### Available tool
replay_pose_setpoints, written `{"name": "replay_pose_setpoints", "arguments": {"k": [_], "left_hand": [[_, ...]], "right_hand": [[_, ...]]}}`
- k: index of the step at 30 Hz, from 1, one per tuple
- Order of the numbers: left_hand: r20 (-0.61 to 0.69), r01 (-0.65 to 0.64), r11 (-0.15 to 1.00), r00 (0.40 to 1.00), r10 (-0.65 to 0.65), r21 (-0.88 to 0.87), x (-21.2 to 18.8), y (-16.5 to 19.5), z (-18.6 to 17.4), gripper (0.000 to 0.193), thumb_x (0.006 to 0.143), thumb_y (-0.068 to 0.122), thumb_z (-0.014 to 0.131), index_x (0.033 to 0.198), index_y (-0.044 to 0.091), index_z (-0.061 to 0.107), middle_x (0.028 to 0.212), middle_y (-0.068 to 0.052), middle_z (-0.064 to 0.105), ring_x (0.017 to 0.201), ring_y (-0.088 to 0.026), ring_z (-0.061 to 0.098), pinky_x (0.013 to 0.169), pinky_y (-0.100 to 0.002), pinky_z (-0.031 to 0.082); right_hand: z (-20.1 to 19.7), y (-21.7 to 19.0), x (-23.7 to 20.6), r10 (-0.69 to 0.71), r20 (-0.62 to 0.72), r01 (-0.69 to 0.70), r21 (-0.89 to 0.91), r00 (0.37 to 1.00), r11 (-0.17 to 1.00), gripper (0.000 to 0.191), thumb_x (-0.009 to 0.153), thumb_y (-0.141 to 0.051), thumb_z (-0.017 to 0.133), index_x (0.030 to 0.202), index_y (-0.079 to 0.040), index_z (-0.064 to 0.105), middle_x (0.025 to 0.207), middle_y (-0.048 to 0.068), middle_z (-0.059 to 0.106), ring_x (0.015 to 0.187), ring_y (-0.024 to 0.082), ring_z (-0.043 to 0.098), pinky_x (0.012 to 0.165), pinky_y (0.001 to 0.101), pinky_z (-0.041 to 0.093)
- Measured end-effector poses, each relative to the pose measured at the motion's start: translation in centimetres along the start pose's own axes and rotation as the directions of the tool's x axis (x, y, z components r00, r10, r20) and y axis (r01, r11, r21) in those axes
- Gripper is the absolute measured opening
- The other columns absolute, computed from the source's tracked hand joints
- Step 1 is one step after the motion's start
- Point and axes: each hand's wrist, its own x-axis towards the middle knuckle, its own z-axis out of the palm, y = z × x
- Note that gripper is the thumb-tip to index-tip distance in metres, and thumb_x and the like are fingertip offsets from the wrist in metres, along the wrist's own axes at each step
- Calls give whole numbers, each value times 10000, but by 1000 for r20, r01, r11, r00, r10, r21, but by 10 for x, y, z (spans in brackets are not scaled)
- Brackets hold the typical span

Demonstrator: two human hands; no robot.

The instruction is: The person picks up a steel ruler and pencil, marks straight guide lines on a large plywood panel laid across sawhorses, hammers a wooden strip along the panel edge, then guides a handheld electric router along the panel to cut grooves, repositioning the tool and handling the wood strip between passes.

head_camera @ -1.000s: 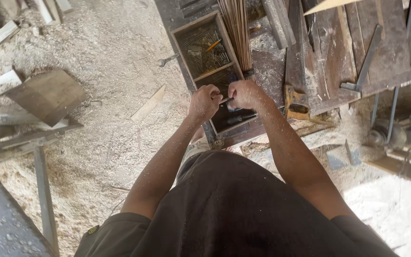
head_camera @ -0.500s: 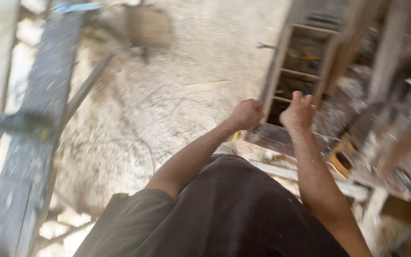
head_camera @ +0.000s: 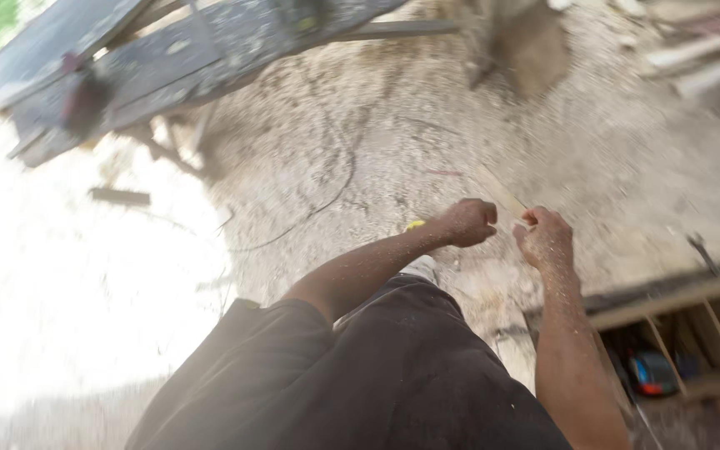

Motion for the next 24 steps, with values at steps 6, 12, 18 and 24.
{"name": "replay_pose_setpoints", "arguments": {"k": [6, 12, 18, 24], "left_hand": [[-70, 118, 992, 990, -120, -32, -36, -63, -64, 322, 830, 306, 742, 1065, 87, 717, 1034, -128, 758, 1036, -319, 707, 887, -463, 541], [-163, 118, 986, 977, -135, -114, -48, -113, -119, 302, 877, 280, 715, 1092, 68, 713, 1044, -131, 758, 1000, -290, 733, 883, -451, 575], [-213, 195, 975, 954, -213, -105, -52, -154, -157, 303, 863, 264, 726, 1100, 74, 709, 1036, -133, 754, 985, -286, 727, 881, -444, 575], [-244, 193, 970, 943, -224, -145, -46, -171, -167, 266, 862, 259, 721, 1056, 78, 717, 1010, -123, 746, 957, -280, 719, 841, -441, 571]], "right_hand": [[31, -91, 49, -79, 130, 81, -9, 988, 997, 352, 862, -197, 809, 1173, -72, 701, 1094, 110, 708, 945, 235, 712, 895, 415, 560], [43, -181, 89, -187, 210, 201, -47, 960, 979, 324, 896, -220, 800, 1164, -70, 699, 1085, 106, 718, 966, 228, 707, 903, 405, 569], [57, -240, 119, -231, 236, 236, 4, 944, 972, 289, 906, -207, 783, 1151, -79, 698, 1085, 120, 700, 989, 228, 698, 863, 404, 586], [69, -234, 137, -302, 250, 303, 36, 920, 952, 274, 894, -216, 777, 1117, -79, 697, 1044, 98, 719, 949, 225, 713, 872, 407, 582]]}}
